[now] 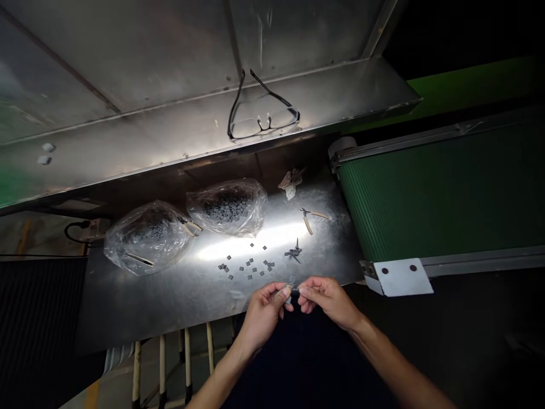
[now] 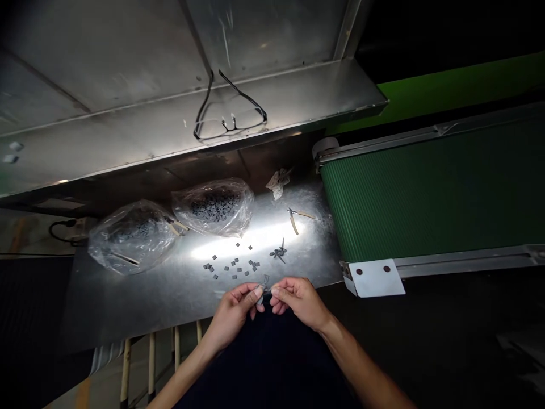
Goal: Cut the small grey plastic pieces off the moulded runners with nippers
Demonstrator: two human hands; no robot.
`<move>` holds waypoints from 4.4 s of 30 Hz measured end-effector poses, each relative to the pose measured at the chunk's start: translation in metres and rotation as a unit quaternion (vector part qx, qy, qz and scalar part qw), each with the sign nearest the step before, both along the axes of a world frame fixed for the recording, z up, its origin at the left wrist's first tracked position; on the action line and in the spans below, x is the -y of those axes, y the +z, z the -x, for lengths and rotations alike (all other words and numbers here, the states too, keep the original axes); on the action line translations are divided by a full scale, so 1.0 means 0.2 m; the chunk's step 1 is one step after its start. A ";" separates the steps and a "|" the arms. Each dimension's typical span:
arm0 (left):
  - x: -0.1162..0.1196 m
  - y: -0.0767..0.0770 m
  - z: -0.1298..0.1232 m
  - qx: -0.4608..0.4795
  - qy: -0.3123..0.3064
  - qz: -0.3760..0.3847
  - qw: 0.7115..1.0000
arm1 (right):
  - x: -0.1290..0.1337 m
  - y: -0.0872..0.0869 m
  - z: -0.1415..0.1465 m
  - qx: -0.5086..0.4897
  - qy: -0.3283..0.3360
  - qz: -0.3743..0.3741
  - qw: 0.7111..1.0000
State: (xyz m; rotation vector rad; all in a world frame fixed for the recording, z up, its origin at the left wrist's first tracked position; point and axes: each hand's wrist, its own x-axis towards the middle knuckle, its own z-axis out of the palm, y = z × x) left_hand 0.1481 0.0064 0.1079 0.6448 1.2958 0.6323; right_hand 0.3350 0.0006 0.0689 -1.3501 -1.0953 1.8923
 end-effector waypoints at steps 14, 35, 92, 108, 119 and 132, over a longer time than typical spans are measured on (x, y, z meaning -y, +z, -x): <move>-0.14 -0.40 0.03 -0.017 0.100 0.051 0.994 | -0.43 -0.63 0.00 0.291 -0.065 -0.099 0.949; -0.29 -0.19 -0.08 0.048 -0.048 -0.029 0.997 | -0.24 -0.10 -0.04 -0.031 -0.166 0.007 0.986; -0.10 -0.19 0.02 -0.041 -0.013 0.045 0.998 | -0.18 -0.84 -0.02 0.392 -0.079 -0.066 0.914; -0.17 -0.45 0.04 -0.211 -0.113 -0.102 0.965 | -0.29 -0.73 0.06 0.425 0.043 -0.167 0.888; -0.07 -0.38 0.26 -0.126 -0.109 -0.102 0.981 | -0.18 -0.21 0.21 0.279 0.253 -0.336 0.863; 0.21 -0.48 0.54 -0.095 0.249 -0.092 0.959 | -0.20 -0.07 0.90 0.287 0.358 -0.336 0.822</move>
